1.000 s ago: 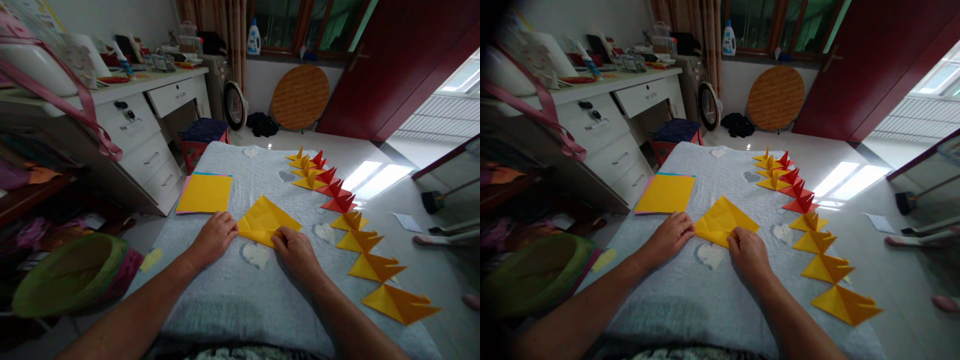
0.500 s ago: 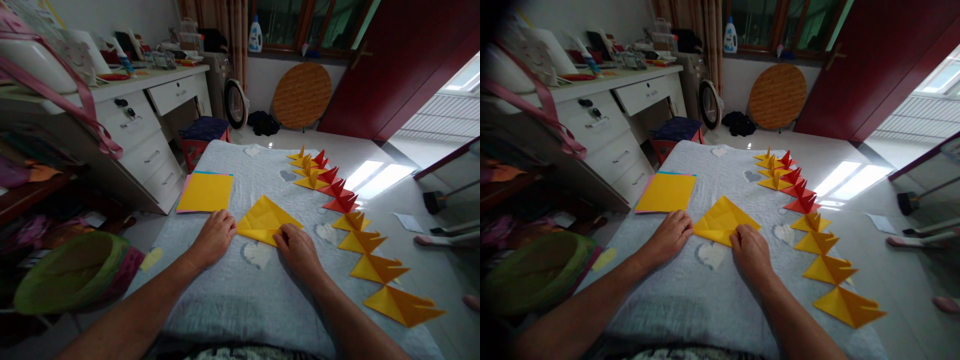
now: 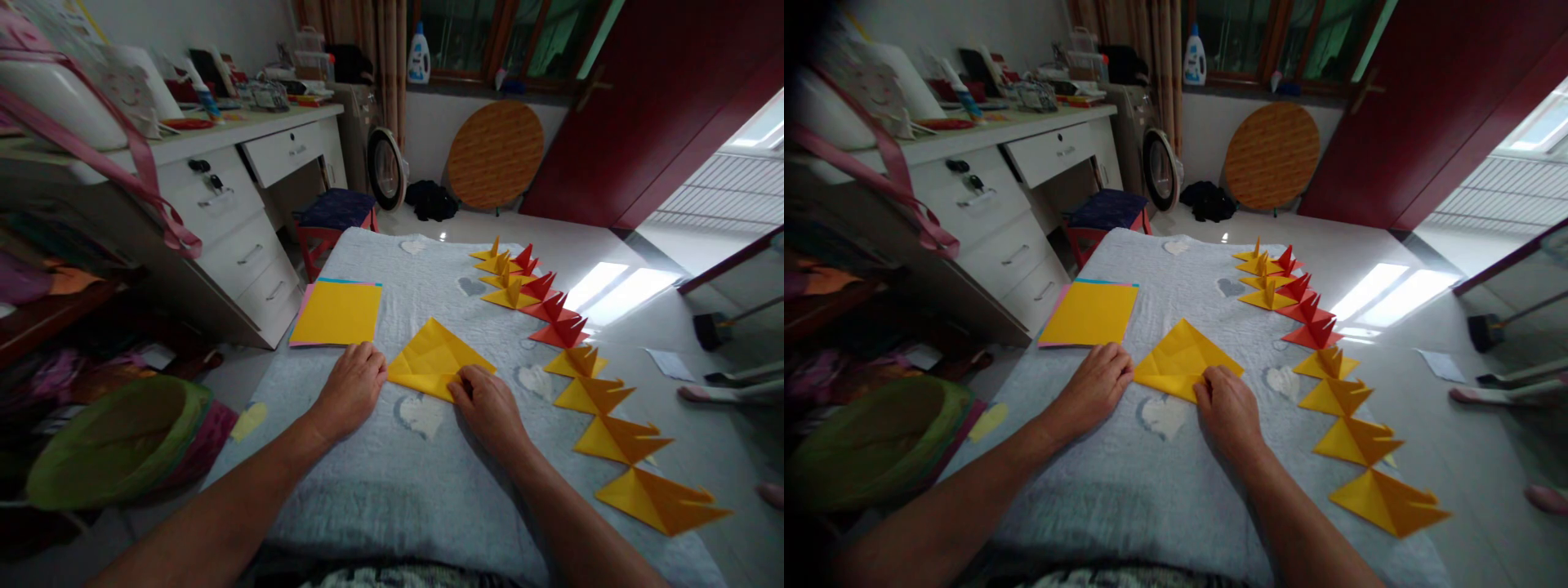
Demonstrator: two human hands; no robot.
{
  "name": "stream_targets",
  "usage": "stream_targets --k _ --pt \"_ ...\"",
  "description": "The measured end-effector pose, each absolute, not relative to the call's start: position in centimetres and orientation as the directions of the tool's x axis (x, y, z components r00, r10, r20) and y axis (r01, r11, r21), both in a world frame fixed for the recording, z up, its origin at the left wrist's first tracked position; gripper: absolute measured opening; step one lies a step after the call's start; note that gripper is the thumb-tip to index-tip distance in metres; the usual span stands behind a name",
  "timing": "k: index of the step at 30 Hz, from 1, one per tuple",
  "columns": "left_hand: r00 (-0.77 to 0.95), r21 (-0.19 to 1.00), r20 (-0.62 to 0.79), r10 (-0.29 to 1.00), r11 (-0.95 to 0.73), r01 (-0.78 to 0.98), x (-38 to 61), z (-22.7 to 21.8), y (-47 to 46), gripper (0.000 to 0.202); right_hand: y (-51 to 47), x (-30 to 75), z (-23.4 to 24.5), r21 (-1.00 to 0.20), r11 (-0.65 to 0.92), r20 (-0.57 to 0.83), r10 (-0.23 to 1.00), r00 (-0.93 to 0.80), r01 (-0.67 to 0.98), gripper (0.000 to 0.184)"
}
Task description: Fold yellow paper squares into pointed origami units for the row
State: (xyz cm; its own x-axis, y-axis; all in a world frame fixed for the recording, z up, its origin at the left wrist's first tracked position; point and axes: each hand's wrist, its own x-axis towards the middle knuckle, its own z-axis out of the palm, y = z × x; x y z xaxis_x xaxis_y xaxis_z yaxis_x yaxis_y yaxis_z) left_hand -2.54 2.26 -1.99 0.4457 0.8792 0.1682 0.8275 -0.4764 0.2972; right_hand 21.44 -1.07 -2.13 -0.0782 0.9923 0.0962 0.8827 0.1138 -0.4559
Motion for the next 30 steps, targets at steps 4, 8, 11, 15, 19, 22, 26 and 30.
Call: stream_targets --k 4,8,11,15,19,22,26,30 --pt "0.440 0.287 0.154 0.885 -0.466 0.837 -2.5 -1.9 2.3 0.017 -1.1 21.5 -2.1 -0.467 0.109 0.088 0.993 -0.077 0.878 0.021" --pt "0.430 0.266 0.130 0.893 -0.449 0.853 -2.4 -1.9 2.2 0.015 -1.2 21.5 -2.1 -0.485 0.110 0.082 0.993 -0.080 0.868 0.021" --pt "0.425 0.242 0.132 0.895 -0.445 0.862 -2.3 -2.0 2.1 0.015 -1.2 21.5 -2.1 -0.488 0.109 0.072 0.994 -0.084 0.866 0.021" --pt "0.424 0.246 0.167 0.890 -0.454 0.856 -2.1 -1.9 1.9 0.012 -1.2 21.4 -2.0 -0.479 0.101 0.066 0.995 -0.079 0.872 0.020" --pt "0.493 0.180 0.197 0.847 -0.526 0.831 -1.9 -1.2 1.4 0.015 -1.1 21.4 -2.0 -0.485 0.092 0.054 0.996 -0.076 0.869 0.019" --pt "0.582 0.042 0.149 0.799 -0.593 0.804 -1.5 -0.9 0.2 0.014 -1.1 21.4 -2.0 -0.489 0.087 0.051 0.996 -0.072 0.868 0.019" --pt "0.572 -0.075 0.117 0.812 -0.567 0.821 -0.5 -1.3 -2.2 0.023 -1.1 21.4 -2.1 -0.492 0.092 0.052 0.996 -0.076 0.866 0.019" --pt "0.574 -0.032 0.104 0.812 -0.574 0.818 0.4 -1.6 -3.8 0.056 -1.1 21.4 -2.1 -0.498 0.091 0.059 0.996 -0.072 0.862 0.020"
